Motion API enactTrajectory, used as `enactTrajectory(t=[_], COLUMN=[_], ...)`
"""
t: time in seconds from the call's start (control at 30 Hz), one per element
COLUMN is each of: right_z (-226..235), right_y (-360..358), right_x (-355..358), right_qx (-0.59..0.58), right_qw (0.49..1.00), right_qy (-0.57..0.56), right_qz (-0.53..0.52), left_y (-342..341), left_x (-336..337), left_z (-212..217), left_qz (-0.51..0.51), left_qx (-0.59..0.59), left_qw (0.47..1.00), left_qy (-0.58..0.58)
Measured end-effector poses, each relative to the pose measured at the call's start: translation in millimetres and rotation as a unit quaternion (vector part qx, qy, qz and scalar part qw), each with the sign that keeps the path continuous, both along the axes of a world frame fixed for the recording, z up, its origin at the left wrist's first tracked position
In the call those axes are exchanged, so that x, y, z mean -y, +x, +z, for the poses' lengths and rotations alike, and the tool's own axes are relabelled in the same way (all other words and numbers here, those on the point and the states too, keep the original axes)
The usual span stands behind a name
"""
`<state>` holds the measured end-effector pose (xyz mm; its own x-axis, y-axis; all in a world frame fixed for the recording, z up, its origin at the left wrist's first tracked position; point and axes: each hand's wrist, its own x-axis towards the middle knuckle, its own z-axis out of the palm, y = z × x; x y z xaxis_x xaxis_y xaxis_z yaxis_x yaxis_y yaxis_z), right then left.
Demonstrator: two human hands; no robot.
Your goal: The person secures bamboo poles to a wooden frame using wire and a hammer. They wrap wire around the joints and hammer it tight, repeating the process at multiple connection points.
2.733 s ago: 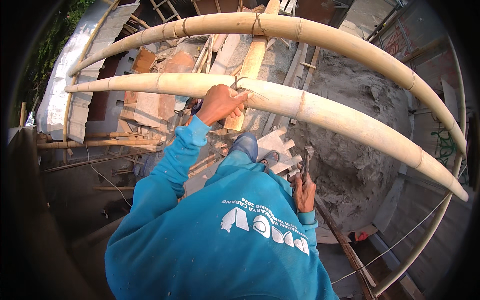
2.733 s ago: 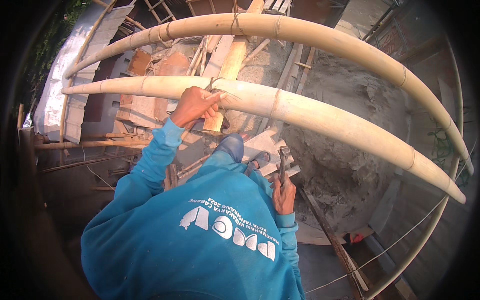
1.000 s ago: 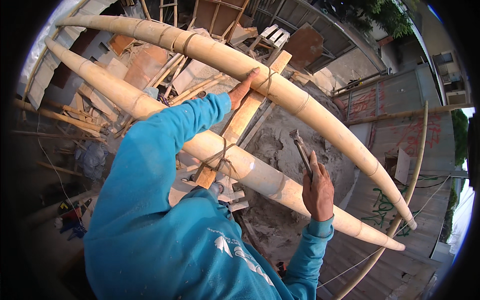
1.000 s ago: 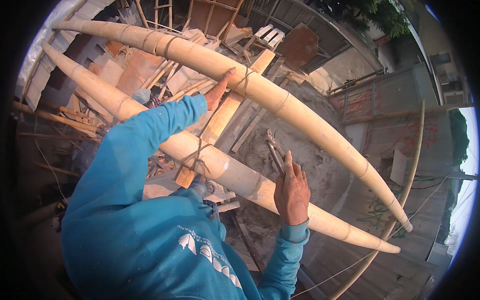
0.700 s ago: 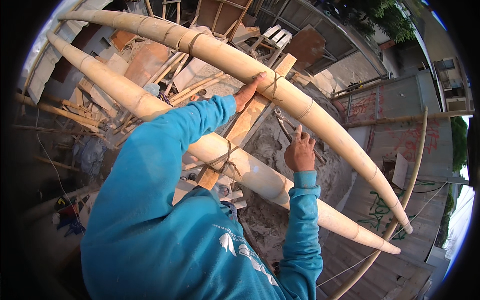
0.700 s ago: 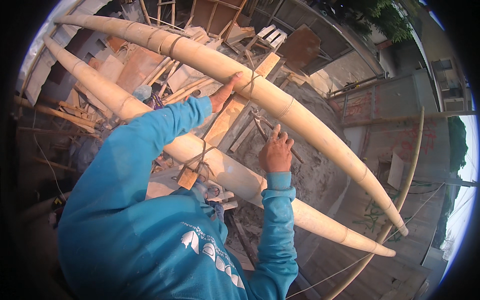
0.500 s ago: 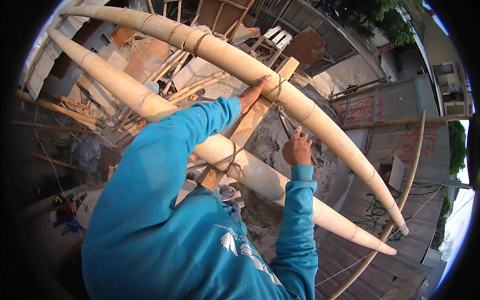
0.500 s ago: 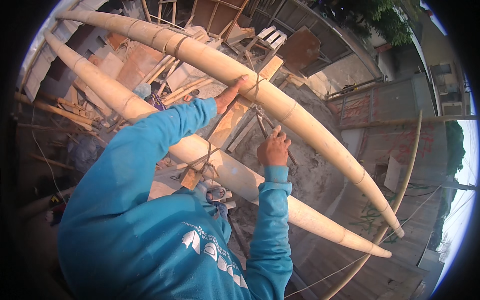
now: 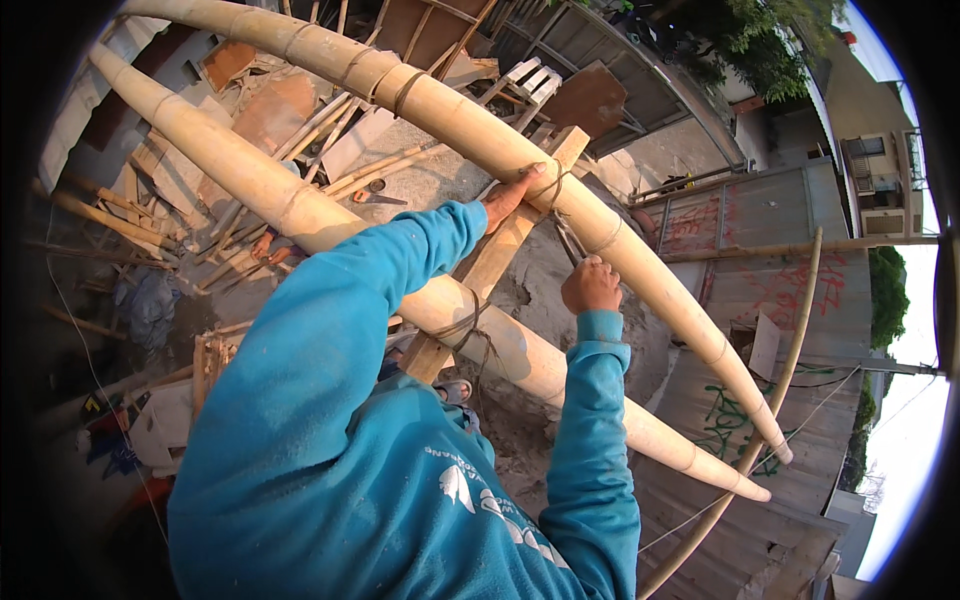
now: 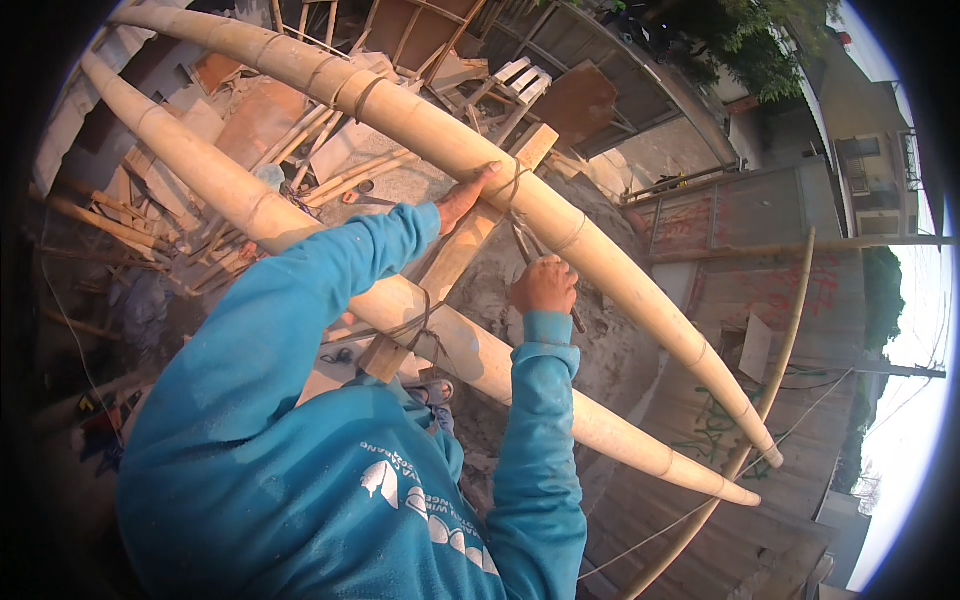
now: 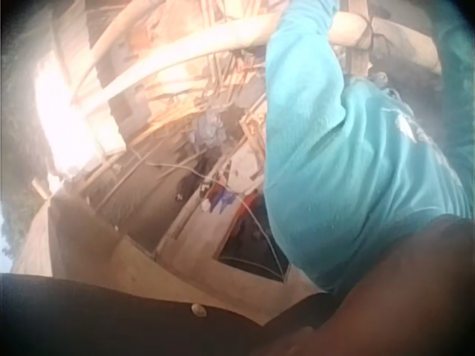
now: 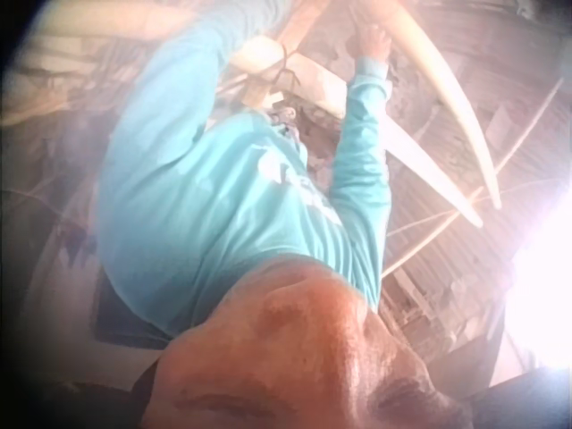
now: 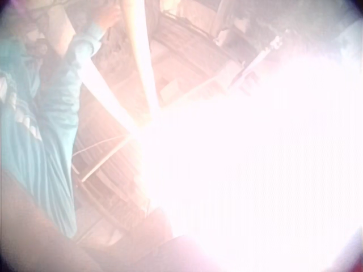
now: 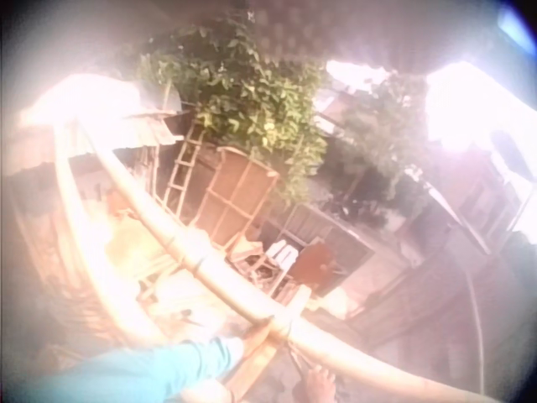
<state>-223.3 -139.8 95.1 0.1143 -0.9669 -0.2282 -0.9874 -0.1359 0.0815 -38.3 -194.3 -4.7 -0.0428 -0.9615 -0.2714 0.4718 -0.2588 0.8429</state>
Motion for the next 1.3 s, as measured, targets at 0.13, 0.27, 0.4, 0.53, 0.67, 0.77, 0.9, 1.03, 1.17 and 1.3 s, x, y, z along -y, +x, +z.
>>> enactTrajectory(t=[0.13, 0.27, 0.4, 0.53, 0.67, 0.77, 0.9, 1.03, 1.17, 1.3], right_z=[-0.2, 25.7, 8.7, 49.8, 75.9, 72.9, 49.8, 7.7, -16.3, -10.4], right_y=[-6.3, 0.0, -26.9, -20.7, -13.4, -18.1, -42.5, -65.7, -72.4, -76.3], right_x=[5.7, 14.3, 7.9, 8.6, 25.3, 25.4, 18.0, 12.6, 15.0, 16.9], right_qx=[-0.067, -0.190, -0.099, -0.109, -0.152, -0.135, -0.079, 0.029, 0.097, 0.193], right_qw=[0.993, 0.971, 0.974, 0.972, 0.944, 0.960, 0.978, 0.971, 0.982, 0.948], right_qy=[-0.091, -0.065, -0.146, -0.083, -0.055, -0.029, -0.028, -0.085, 0.098, 0.251], right_qz=[0.030, 0.126, 0.143, 0.190, 0.289, 0.244, 0.190, 0.222, 0.126, 0.038], left_y=[-7.0, -5.7, -3.4, 2.3, 1.5, 2.4, 2.5, 2.9, 6.0, -1.8], left_x=[4.9, 8.4, 10.5, 7.1, 2.8, 7.4, 5.5, 2.1, -1.8, 9.3], left_z=[-6.5, -19.7, -17.9, -15.0, -6.3, -13.4, -11.8, -3.1, 8.1, -16.8], left_qz=[0.016, 0.023, 0.008, -0.025, 0.014, -0.008, -0.013, -0.012, -0.036, 0.031], left_qx=[0.024, 0.022, 0.028, 0.020, 0.058, 0.040, 0.016, 0.022, 0.007, 0.049], left_qw=[0.999, 0.999, 1.000, 0.999, 0.997, 0.999, 1.000, 1.000, 0.999, 0.998], left_qy=[-0.014, -0.006, 0.002, -0.009, -0.047, -0.010, -0.003, 0.006, 0.001, 0.015])
